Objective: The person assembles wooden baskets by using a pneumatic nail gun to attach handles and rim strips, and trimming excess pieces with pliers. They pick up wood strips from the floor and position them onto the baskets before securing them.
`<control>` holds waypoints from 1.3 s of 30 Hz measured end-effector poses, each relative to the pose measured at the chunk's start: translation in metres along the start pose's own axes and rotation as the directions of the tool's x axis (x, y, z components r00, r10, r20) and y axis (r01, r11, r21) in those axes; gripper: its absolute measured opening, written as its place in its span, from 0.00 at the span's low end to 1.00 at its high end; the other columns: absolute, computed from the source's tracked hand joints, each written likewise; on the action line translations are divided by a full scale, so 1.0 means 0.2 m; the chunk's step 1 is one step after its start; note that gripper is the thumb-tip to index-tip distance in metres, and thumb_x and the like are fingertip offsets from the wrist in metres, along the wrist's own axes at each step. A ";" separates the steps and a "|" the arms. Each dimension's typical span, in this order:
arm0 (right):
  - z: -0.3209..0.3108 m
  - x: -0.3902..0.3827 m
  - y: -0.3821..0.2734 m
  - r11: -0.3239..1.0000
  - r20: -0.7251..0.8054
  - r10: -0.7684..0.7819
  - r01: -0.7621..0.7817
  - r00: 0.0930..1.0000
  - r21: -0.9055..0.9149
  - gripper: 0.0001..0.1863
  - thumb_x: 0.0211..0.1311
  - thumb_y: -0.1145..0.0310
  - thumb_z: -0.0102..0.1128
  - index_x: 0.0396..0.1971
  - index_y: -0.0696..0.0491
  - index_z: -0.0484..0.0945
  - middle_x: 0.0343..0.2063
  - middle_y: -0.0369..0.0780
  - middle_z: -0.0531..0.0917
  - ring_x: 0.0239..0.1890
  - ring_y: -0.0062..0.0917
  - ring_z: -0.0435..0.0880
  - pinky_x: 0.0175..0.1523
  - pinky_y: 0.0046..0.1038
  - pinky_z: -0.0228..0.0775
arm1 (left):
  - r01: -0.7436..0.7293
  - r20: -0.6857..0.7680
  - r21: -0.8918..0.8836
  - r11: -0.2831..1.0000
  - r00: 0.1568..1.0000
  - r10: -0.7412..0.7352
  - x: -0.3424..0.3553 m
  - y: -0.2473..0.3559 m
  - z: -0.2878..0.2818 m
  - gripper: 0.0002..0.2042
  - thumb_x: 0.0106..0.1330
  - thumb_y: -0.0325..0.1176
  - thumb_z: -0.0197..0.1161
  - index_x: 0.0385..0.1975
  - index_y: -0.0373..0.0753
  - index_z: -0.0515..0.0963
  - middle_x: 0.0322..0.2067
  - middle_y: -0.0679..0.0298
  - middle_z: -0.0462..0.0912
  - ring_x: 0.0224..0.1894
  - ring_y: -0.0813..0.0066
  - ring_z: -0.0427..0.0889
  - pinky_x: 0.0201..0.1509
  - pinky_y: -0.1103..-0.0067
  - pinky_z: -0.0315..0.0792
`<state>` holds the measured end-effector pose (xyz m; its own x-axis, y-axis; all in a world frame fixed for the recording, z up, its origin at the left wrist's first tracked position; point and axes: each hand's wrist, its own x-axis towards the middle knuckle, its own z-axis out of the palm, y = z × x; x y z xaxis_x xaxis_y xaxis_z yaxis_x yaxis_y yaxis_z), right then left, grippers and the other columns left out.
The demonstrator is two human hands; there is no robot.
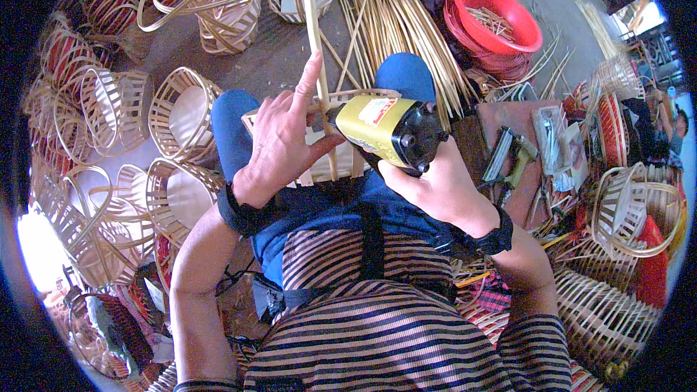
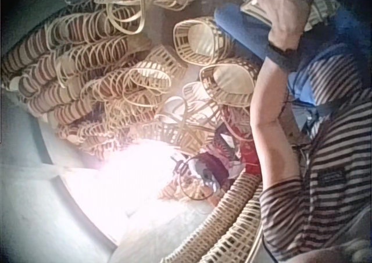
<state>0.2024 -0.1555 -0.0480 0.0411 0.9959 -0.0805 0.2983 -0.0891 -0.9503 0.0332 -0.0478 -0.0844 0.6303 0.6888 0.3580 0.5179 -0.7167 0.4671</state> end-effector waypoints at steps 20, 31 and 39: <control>-0.29 -0.16 0.13 0.973 -0.118 0.219 -0.207 0.969 0.100 0.14 0.46 0.75 0.52 0.36 0.57 0.67 0.22 0.33 0.74 0.13 0.11 0.67 0.16 0.14 0.59 | 0.053 0.028 -0.039 0.998 0.998 -0.052 0.03 -0.10 -0.04 0.50 0.32 0.37 0.68 0.56 0.43 0.41 0.28 0.59 0.74 0.33 0.62 0.71 0.37 0.70 0.63; -0.49 -0.79 1.10 0.378 -0.799 0.195 -0.795 0.569 -0.474 0.34 0.39 0.79 0.48 0.51 0.59 0.48 0.47 0.54 0.54 0.41 0.46 0.67 0.41 0.36 0.65 | 0.324 0.123 -0.444 0.836 0.946 -0.301 0.03 -0.17 -0.16 0.31 0.51 0.25 0.52 0.55 0.36 0.45 0.34 0.58 0.73 0.36 0.75 0.72 0.39 0.82 0.66; -0.49 -0.67 1.24 0.058 -0.930 0.149 -0.942 0.336 -0.331 0.36 0.39 0.68 0.58 0.50 0.55 0.52 0.49 0.48 0.56 0.48 0.42 0.61 0.47 0.35 0.60 | 0.339 0.085 -0.782 0.523 0.889 -0.450 0.58 -0.10 -0.27 0.15 0.57 0.42 0.50 0.33 0.35 0.64 0.24 0.65 0.69 0.28 0.79 0.71 0.29 0.85 0.69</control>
<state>0.3644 -0.3121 -0.2439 0.9450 0.3077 0.1105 0.2946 -0.9480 0.1204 0.0651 0.0528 -0.0094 0.3763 0.9257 0.0398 0.0325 -0.0562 0.9979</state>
